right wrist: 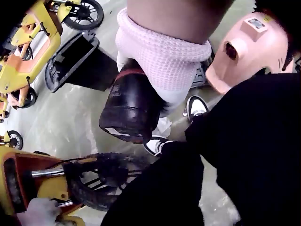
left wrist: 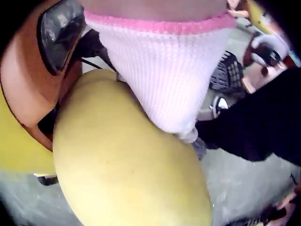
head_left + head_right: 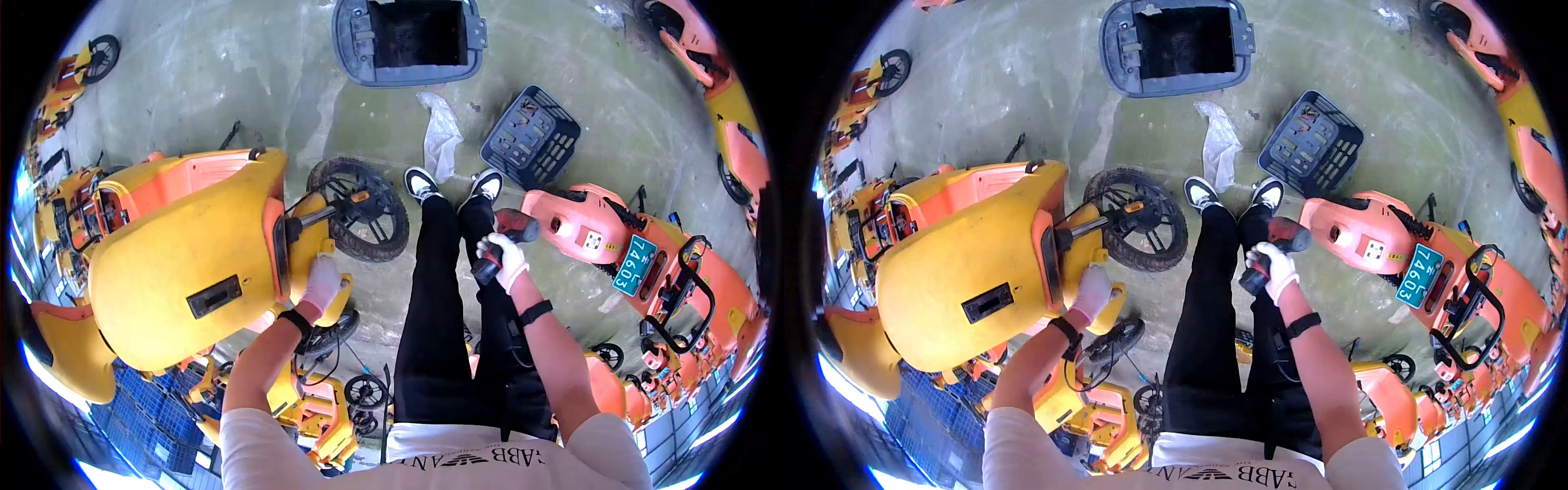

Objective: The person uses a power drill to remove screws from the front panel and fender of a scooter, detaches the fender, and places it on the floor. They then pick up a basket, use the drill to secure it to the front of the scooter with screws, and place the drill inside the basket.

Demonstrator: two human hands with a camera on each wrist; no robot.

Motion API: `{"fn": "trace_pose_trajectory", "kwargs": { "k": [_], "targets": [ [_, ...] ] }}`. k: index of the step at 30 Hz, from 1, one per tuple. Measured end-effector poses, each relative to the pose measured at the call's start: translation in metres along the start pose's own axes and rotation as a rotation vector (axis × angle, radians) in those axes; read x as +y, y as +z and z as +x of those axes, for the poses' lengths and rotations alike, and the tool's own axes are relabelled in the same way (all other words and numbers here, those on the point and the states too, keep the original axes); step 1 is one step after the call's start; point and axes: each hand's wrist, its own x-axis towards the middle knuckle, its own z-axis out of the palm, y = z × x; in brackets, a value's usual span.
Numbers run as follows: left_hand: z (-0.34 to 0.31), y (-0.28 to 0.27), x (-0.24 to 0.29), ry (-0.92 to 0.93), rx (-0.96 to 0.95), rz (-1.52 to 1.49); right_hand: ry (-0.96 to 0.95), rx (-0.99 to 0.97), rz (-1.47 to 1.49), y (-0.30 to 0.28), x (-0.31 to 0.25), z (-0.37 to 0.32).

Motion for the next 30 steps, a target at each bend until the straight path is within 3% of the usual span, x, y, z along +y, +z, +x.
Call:
{"fn": "trace_pose_trajectory", "kwargs": {
  "k": [5, 8, 11, 14, 17, 18, 20, 21, 24, 26, 27, 29, 30],
  "targets": [
    [-0.006, -0.046, 0.005, 0.003, -0.076, 0.065, 0.042, 0.03, -0.068, -0.049, -0.023, -0.005],
    [-0.008, -0.056, 0.007, -0.063, -0.121, 0.044, 0.138, -0.064, 0.093, -0.076, -0.032, 0.0],
    [-0.008, -0.031, 0.016, -0.116, 0.002, 0.103, 0.145, -0.022, 0.13, -0.071, -0.047, -0.012],
    [0.014, 0.011, 0.017, -0.154, -0.023, 0.214, 0.113, -0.047, 0.087, -0.072, -0.052, -0.014],
    [0.021, 0.002, 0.021, -0.085, -0.074, 0.28, 0.151, -0.021, 0.011, -0.063, -0.06, -0.021],
    [0.029, 0.029, 0.019, -0.093, -0.079, 0.28, 0.145, -0.026, -0.007, -0.06, -0.062, -0.023],
    [0.058, 0.101, 0.011, -0.35, -0.038, 0.484, 0.108, -0.057, -0.054, -0.051, -0.069, -0.031],
    [0.056, 0.099, 0.013, -0.355, -0.044, 0.486, 0.07, -0.081, -0.1, -0.049, -0.069, -0.032],
    [0.044, 0.088, 0.019, -0.279, -0.111, 0.634, 0.088, -0.092, -0.079, -0.047, -0.072, -0.022],
    [0.034, 0.088, 0.018, -0.113, 0.044, 0.899, 0.086, -0.073, -0.083, -0.046, -0.071, -0.022],
    [0.038, 0.088, 0.014, -0.12, 0.051, 0.902, 0.079, -0.081, -0.082, -0.047, -0.071, -0.019],
    [0.045, 0.088, 0.006, -0.123, -0.164, 0.336, 0.116, -0.115, -0.022, -0.054, -0.07, -0.018],
    [0.036, 0.07, 0.008, -0.086, -0.158, 0.313, 0.113, -0.115, -0.019, -0.058, -0.07, -0.016]
  ]
}}
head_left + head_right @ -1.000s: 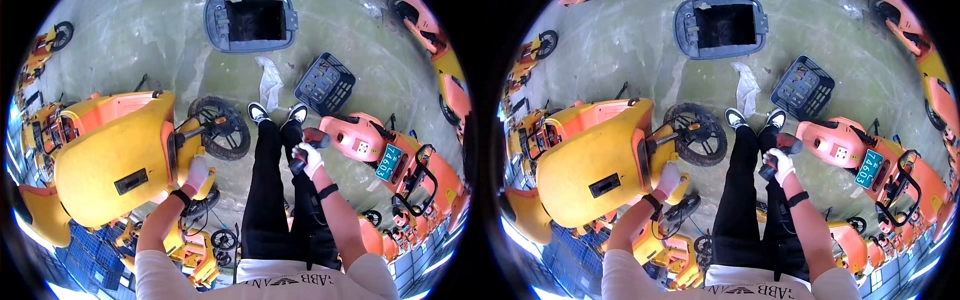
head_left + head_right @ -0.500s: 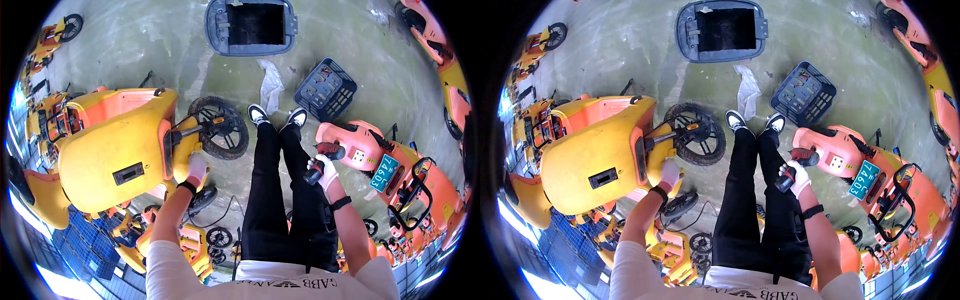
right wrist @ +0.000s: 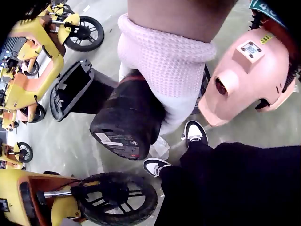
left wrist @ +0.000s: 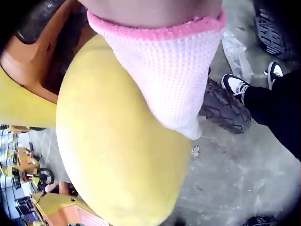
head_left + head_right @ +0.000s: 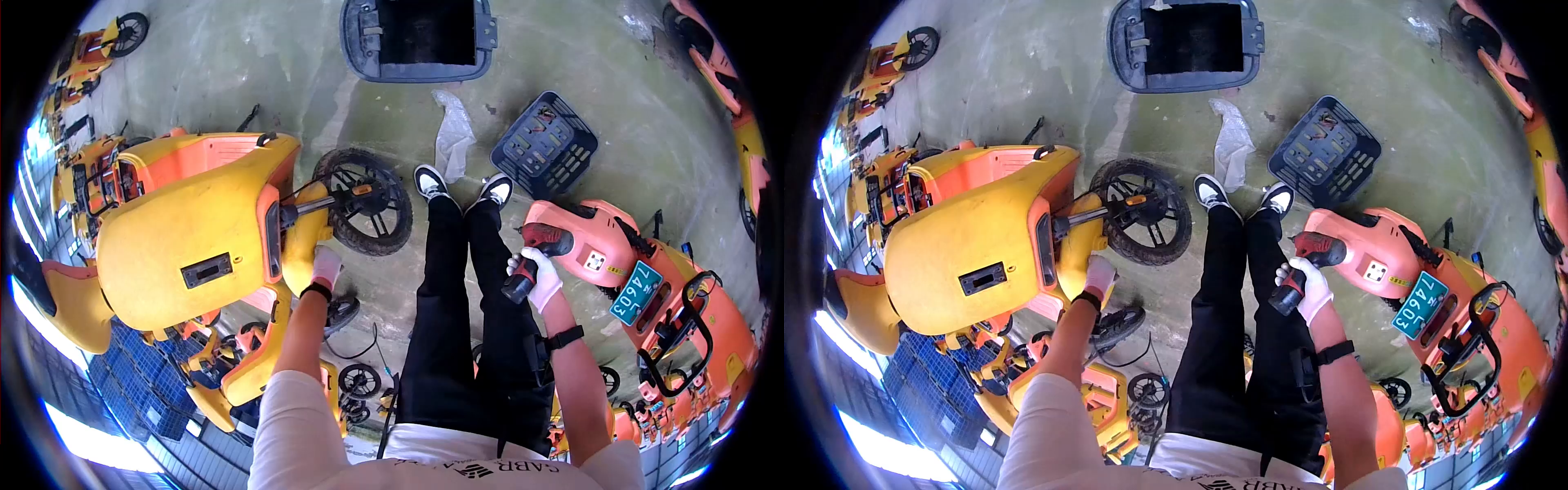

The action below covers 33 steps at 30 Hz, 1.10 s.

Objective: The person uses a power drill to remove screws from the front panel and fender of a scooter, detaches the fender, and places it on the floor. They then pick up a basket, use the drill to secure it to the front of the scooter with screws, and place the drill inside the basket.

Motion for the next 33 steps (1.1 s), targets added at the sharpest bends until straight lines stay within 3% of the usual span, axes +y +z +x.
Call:
{"fn": "trace_pose_trajectory", "kwargs": {
  "k": [3, 7, 11, 13, 14, 16, 19, 20, 23, 27, 30, 31, 33],
  "targets": [
    [-0.031, -0.047, -0.016, 0.078, 0.123, 0.004, 0.033, -0.001, 0.003, -0.011, 0.002, 0.002],
    [-0.052, -0.108, -0.039, 0.182, 0.051, -0.144, -0.006, 0.059, -0.054, -0.022, 0.004, -0.003],
    [-0.05, -0.104, -0.039, 0.221, 0.124, -0.164, 0.021, 0.096, -0.033, -0.034, 0.002, -0.012],
    [-0.049, -0.092, -0.031, 0.148, -0.041, -0.102, -0.016, 0.078, -0.026, -0.04, -0.002, -0.015],
    [-0.034, -0.061, -0.025, 0.142, -0.037, -0.099, 0.033, 0.069, 0.02, -0.046, -0.003, -0.012],
    [-0.013, 0.021, -0.001, -0.044, 0.188, 0.19, 0.03, 0.105, 0.017, -0.051, -0.004, -0.013],
    [-0.015, 0.012, -0.002, -0.037, 0.25, -0.018, -0.008, 0.116, -0.022, -0.04, -0.017, -0.026],
    [-0.017, 0.018, -0.008, 0.053, 0.161, -0.155, -0.03, 0.119, -0.009, -0.039, -0.018, -0.028],
    [-0.056, -0.064, -0.015, 0.108, 0.071, -0.074, -0.067, 0.093, -0.015, -0.037, -0.017, -0.025],
    [-0.063, -0.088, -0.029, 0.217, 0.041, -0.137, -0.074, 0.049, -0.107, -0.043, -0.006, -0.019],
    [-0.059, -0.078, -0.031, 0.255, 0.194, -0.257, -0.112, 0.043, -0.149, -0.026, 0.001, -0.026],
    [-0.054, -0.082, -0.03, 0.258, 0.201, -0.256, -0.122, 0.074, -0.166, -0.018, 0.002, -0.028],
    [-0.063, -0.084, -0.022, 0.076, -0.022, -0.234, -0.095, 0.074, -0.174, -0.012, 0.008, -0.027]
  ]
}}
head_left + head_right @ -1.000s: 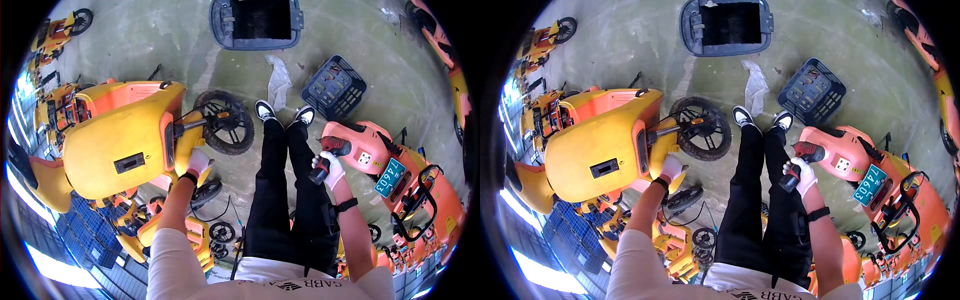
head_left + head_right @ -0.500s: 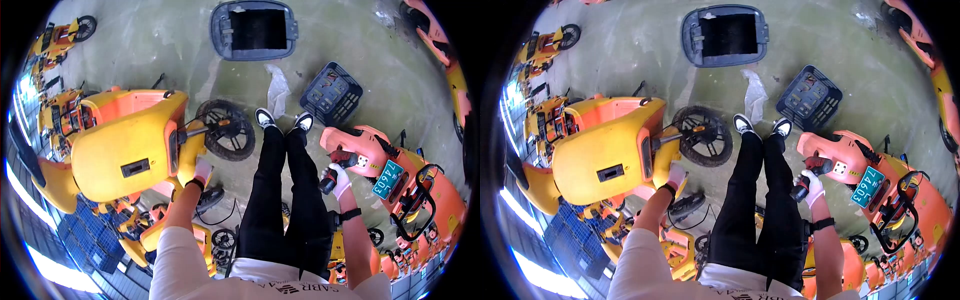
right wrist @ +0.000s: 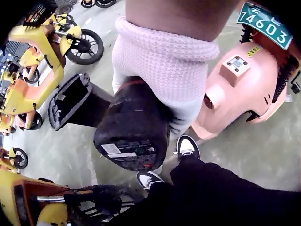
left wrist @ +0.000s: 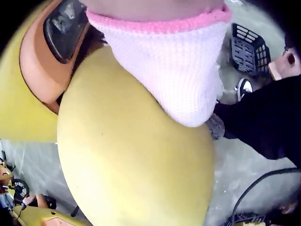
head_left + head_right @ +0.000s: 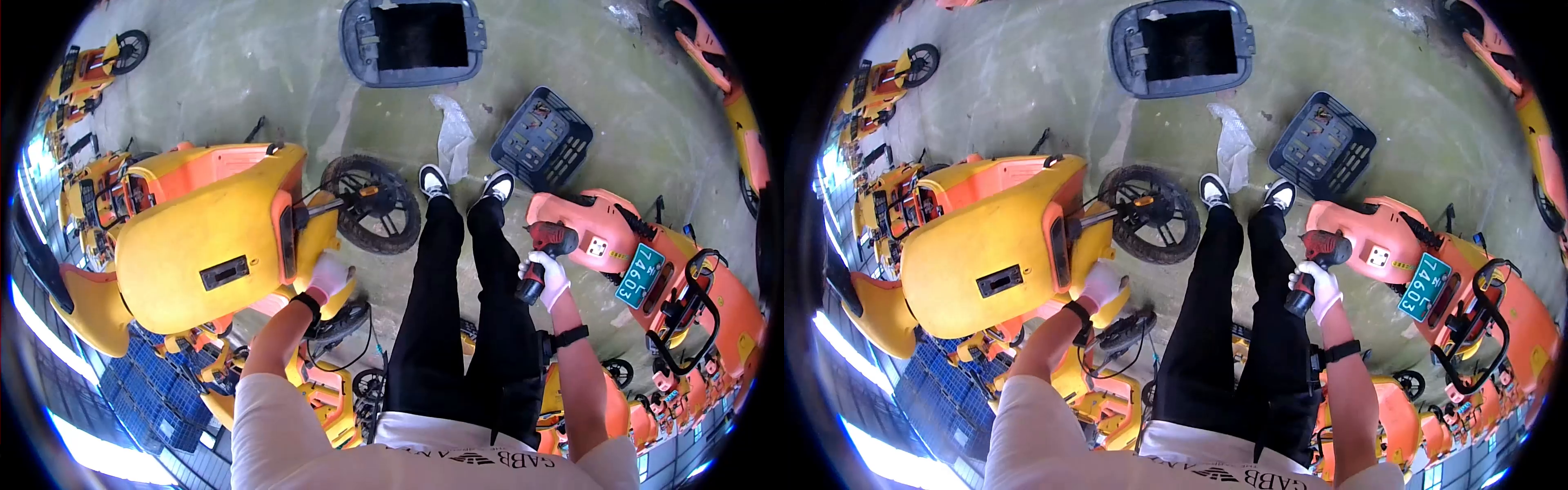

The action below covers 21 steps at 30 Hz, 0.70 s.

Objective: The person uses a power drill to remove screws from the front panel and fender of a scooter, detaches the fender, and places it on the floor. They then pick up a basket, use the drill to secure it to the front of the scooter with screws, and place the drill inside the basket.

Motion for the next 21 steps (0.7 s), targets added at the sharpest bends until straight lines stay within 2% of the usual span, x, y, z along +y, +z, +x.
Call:
{"fn": "trace_pose_trajectory", "kwargs": {
  "k": [1, 2, 4, 6, 7, 8, 10, 11, 12, 13, 14, 15, 16, 18, 20, 21],
  "targets": [
    [0.011, 0.03, 0.0, -0.009, 0.0, -0.006, 0.006, 0.007, -0.005, 0.003, 0.002, 0.001],
    [0.035, 0.081, -0.002, -0.092, 0.089, 0.097, 0.002, -0.002, -0.009, 0.008, 0.006, -0.002],
    [0.043, 0.09, 0.008, -0.192, 0.192, 0.178, 0.002, 0.03, -0.002, 0.017, 0.004, -0.007],
    [0.044, 0.102, 0.014, 0.066, -0.095, 0.553, -0.012, 0.019, 0.003, 0.019, -0.002, -0.005],
    [0.049, 0.113, 0.018, 0.132, -0.142, 0.595, 0.002, 0.01, 0.007, 0.016, 0.001, -0.01],
    [0.046, 0.122, 0.018, 0.139, -0.149, 0.594, 0.01, -0.005, 0.022, 0.016, 0.006, -0.013],
    [0.038, 0.105, 0.022, 0.05, -0.131, 0.796, 0.023, 0.001, -0.023, 0.018, 0.003, -0.011],
    [0.035, 0.102, 0.021, 0.03, -0.008, 0.789, -0.009, 0.035, -0.06, 0.02, 0.001, -0.013],
    [0.035, 0.097, 0.023, 0.031, -0.006, 0.78, -0.037, 0.078, -0.089, 0.018, 0.002, -0.016],
    [0.028, 0.093, 0.025, 0.052, -0.016, 0.718, -0.012, 0.01, -0.101, 0.013, 0.002, -0.014],
    [0.022, 0.087, 0.024, 0.063, -0.021, 0.66, -0.041, 0.065, -0.074, 0.01, 0.004, -0.013],
    [0.026, 0.124, 0.014, 0.134, 0.05, 0.54, -0.036, 0.048, -0.055, 0.006, 0.006, -0.012],
    [0.014, 0.102, 0.015, 0.298, -0.047, 0.677, -0.038, 0.026, -0.043, 0.0, 0.006, -0.009],
    [-0.027, 0.092, 0.022, 0.481, 0.0, 0.777, -0.003, 0.027, -0.016, -0.009, 0.009, -0.006],
    [-0.06, 0.097, 0.031, 0.233, -0.154, 0.115, 0.02, 0.011, 0.046, -0.016, 0.011, -0.008],
    [-0.073, 0.109, 0.031, 0.215, -0.112, 0.135, -0.031, 0.014, 0.059, -0.013, 0.011, -0.013]
  ]
}}
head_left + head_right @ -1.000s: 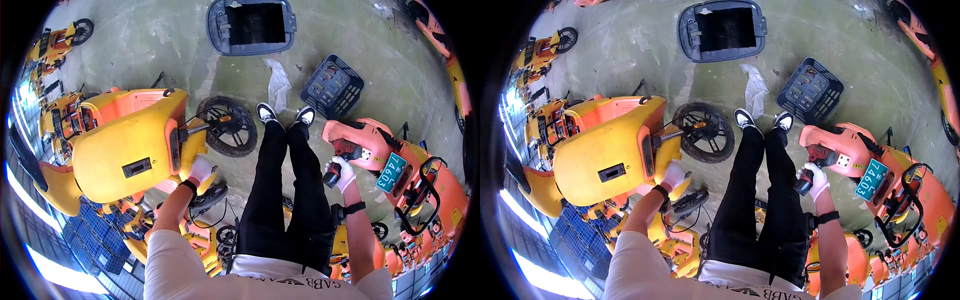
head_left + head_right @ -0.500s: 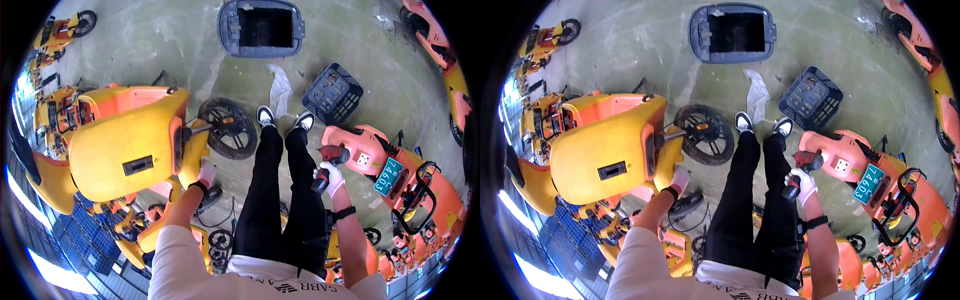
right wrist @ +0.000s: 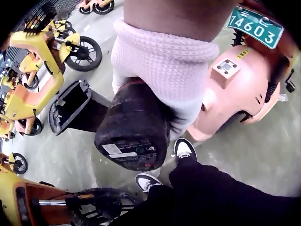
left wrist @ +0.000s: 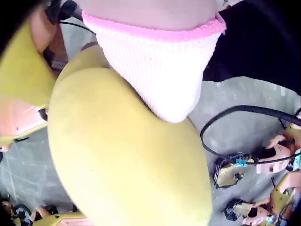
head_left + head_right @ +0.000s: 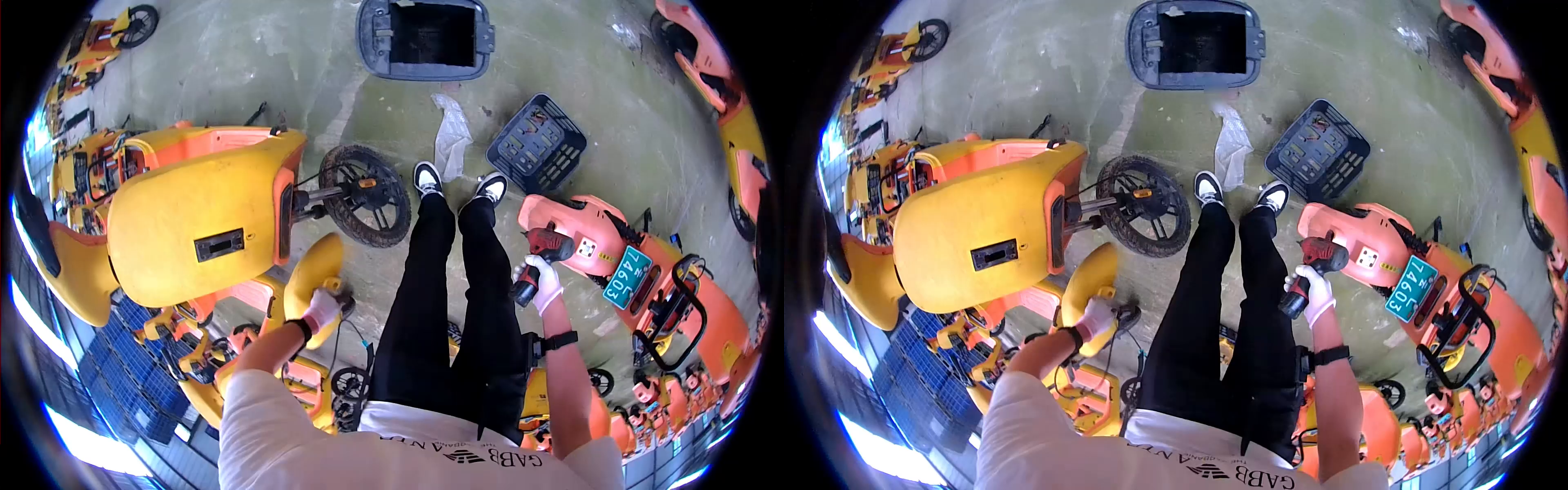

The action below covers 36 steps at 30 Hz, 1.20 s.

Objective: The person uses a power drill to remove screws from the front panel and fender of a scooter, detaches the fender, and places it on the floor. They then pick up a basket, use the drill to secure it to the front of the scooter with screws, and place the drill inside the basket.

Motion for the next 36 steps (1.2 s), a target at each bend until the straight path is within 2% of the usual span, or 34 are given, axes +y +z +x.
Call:
{"fn": "trace_pose_trajectory", "kwargs": {
  "k": [1, 3, 4, 6, 9, 11, 15, 20, 21, 22, 24, 27, 28, 30, 31, 32, 33, 35, 36],
  "targets": [
    [-0.001, 0.03, -0.007, 0.053, 0.114, 0.145, -0.012, 0.0, 0.014, 0.001, 0.004, 0.0],
    [0.004, 0.045, -0.023, 0.047, 0.501, -0.041, 0.021, 0.037, -0.034, -0.008, 0.005, 0.004],
    [0.005, 0.026, -0.022, 0.073, 0.506, -0.038, 0.033, 0.027, -0.027, -0.01, 0.006, 0.006],
    [-0.006, -0.066, -0.024, 0.089, 0.188, -0.106, 0.026, 0.046, -0.02, -0.016, 0.011, 0.006],
    [0.002, -0.191, 0.002, 0.127, 0.206, -0.178, 0.014, 0.057, -0.04, -0.022, 0.016, 0.003],
    [0.025, -0.261, 0.016, 0.253, 0.562, -0.195, 0.043, 0.061, -0.043, -0.026, 0.018, -0.002],
    [0.109, -0.367, 0.056, 0.45, 0.903, -0.481, 0.043, 0.039, 0.006, -0.044, 0.021, -0.01],
    [0.227, -0.439, 0.134, 0.506, 0.993, -0.593, 0.054, 0.083, 0.15, -0.075, 0.018, -0.021],
    [0.25, -0.441, 0.144, 0.549, 1.006, -0.564, 0.061, 0.111, 0.156, -0.083, 0.017, -0.02],
    [0.265, -0.441, 0.156, 0.428, 1.019, -0.544, 0.06, 0.122, 0.075, -0.093, 0.017, -0.019],
    [0.273, -0.435, 0.175, 0.203, 1.021, -0.597, 0.038, 0.106, 0.127, -0.105, 0.014, -0.02],
    [0.271, -0.416, 0.178, 0.158, 1.092, -0.743, 0.069, 0.127, 0.233, -0.128, 0.018, -0.008],
    [0.274, -0.398, 0.172, 0.205, 1.07, -0.807, 0.084, 0.145, 0.232, -0.128, 0.015, -0.011],
    [0.29, -0.345, 0.15, 0.136, 0.856, -0.871, 0.114, 0.161, 0.237, -0.135, 0.016, -0.011],
    [0.289, -0.325, 0.127, 0.14, 0.657, -0.884, 0.101, 0.143, 0.189, -0.14, 0.02, -0.012],
    [0.271, -0.318, 0.114, -0.099, 0.535, -0.965, 0.114, 0.172, 0.084, -0.14, 0.018, -0.02],
    [0.279, -0.286, 0.095, -0.186, 0.5, -1.088, 0.124, 0.199, -0.023, -0.141, 0.016, -0.026],
    [0.314, -0.215, 0.056, -0.281, 0.511, -1.125, 0.079, 0.231, -0.25, -0.166, 0.035, -0.021],
    [0.311, -0.206, 0.046, -0.366, 0.401, -1.551, 0.053, 0.235, -0.311, -0.17, 0.039, -0.023]
  ]
}}
